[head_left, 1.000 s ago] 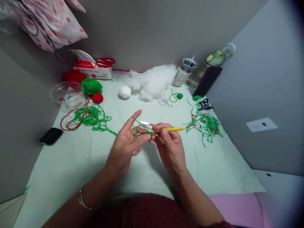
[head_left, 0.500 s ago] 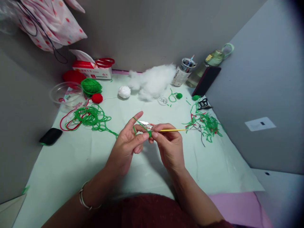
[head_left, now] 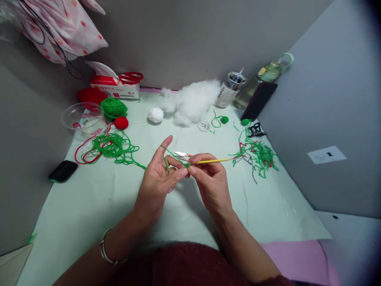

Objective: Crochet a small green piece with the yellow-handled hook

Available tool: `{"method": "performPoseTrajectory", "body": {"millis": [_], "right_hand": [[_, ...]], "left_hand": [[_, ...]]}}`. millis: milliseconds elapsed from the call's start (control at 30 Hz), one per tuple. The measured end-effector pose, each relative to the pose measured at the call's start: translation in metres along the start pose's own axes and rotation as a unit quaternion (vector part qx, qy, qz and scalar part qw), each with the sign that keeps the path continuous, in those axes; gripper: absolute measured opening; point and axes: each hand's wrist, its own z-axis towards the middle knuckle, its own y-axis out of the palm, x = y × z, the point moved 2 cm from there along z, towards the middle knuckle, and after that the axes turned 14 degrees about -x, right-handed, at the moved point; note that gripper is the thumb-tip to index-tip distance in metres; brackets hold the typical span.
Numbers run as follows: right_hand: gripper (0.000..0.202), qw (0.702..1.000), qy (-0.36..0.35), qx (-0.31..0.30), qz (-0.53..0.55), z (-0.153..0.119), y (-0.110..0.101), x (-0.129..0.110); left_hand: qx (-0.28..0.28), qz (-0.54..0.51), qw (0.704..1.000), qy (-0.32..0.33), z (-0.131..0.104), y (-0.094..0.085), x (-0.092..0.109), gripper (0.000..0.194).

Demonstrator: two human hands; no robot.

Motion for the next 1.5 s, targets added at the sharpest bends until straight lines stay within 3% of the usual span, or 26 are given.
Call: {"method": "performPoseTrajectory", "body": {"millis": [467,800,1500], "right_hand": [[0.023,0.999,0.012,0.023,0.045,0.0060,0.0000,-0.0041],[0.014,1.000,-0.025,0.014,-0.007,-0.0013,-0.0001,-0.0021],[0.008,0.999,-0.037,-0.013,-0.002,-0.0004,-0.0017,-0.0030]], "left_hand": [[0.025,-0.036,0.999,0.008,0.0010,-0.0031,0.0023,0.069],[-0.009,-0.001,1.000,0.007,-0.0023,0.0043,-0.0020,0.090],[0.004,0.001,1.000,0.022,-0.0027,0.0012,-0.0001,0.084]]}}
